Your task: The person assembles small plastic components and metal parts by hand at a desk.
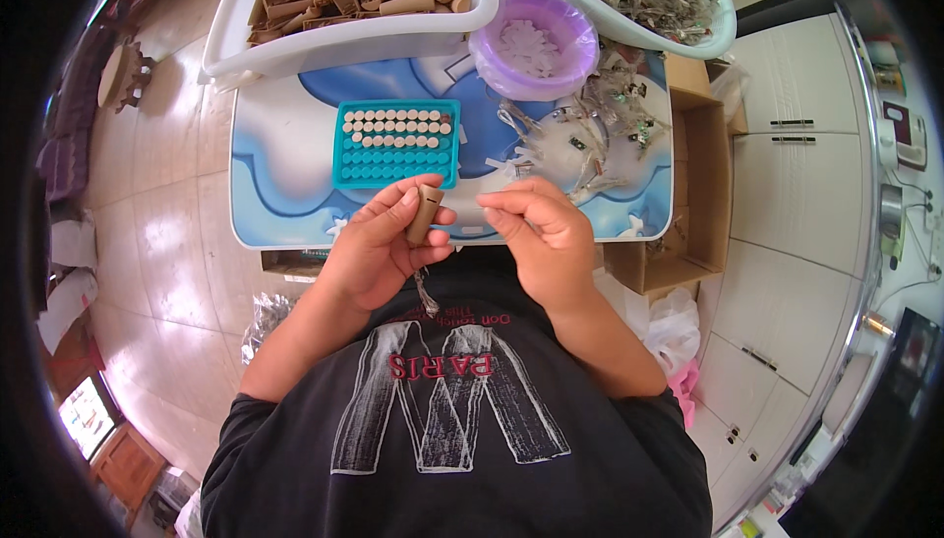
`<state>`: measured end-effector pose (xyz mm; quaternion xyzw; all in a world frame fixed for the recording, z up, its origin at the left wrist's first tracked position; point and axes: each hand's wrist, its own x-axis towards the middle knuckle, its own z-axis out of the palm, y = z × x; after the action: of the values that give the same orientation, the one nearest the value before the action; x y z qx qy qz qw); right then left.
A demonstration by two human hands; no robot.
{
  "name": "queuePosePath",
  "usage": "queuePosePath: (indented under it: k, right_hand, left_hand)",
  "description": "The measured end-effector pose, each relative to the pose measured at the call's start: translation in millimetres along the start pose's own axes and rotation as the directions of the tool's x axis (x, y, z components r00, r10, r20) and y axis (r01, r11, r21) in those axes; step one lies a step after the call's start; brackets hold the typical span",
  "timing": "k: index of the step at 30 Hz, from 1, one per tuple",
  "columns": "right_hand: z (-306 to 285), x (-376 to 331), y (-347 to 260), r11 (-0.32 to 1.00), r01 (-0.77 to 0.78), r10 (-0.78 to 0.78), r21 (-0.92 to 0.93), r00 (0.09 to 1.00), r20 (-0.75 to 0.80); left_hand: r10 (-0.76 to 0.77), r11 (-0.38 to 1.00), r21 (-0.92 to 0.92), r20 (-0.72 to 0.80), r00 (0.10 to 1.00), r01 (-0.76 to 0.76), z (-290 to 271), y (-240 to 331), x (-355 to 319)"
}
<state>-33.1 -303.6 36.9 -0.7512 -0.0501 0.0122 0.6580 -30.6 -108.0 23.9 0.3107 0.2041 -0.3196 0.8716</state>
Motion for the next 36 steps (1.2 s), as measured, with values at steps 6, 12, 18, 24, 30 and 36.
queuePosePath:
  k: [6, 12, 18, 24, 30, 36]
  right_hand:
    - [22.1, 5.7, -3.6, 0.867, 0.332, -0.319, -0.371, 0.943, 0.096]
    - [31.4, 7.4, -4.2, 0.859, 0.364, -0.346, -0.359, 0.931, 0.117]
    - [30.5, 5.1, 1.4, 0.843, 0.377, -0.363, -0.383, 0.925, 0.113]
    - [27.3, 6.9, 1.8, 0.777, 0.456, -0.439, -0.434, 0.886, 0.146]
    - [24.2, 7.2, 3.0, 0.71, 0.505, -0.471, -0.49, 0.859, 0.202]
    - [23.6, 7.9, 3.0, 0.707, 0.507, -0.482, -0.493, 0.855, 0.189]
  left_hand:
    - [-0.038, 0.995, -0.087, 0.036, 0.999, 0.041, -5.7, -4.6, -0.6]
    - [0.002, 0.993, -0.118, 0.064, 0.998, 0.006, -6.7, -6.1, -1.8]
    - [0.028, 0.993, -0.113, 0.083, 0.996, -0.018, -9.1, -8.5, 0.1]
    - [0.034, 0.989, -0.145, 0.122, 0.992, -0.016, -13.0, -10.5, 1.3]
    - [0.04, 0.992, -0.126, 0.11, 0.993, -0.026, -8.0, -8.5, 0.2]
    - [-0.001, 0.993, -0.121, 0.03, 1.0, 0.005, -4.4, -5.9, -1.4]
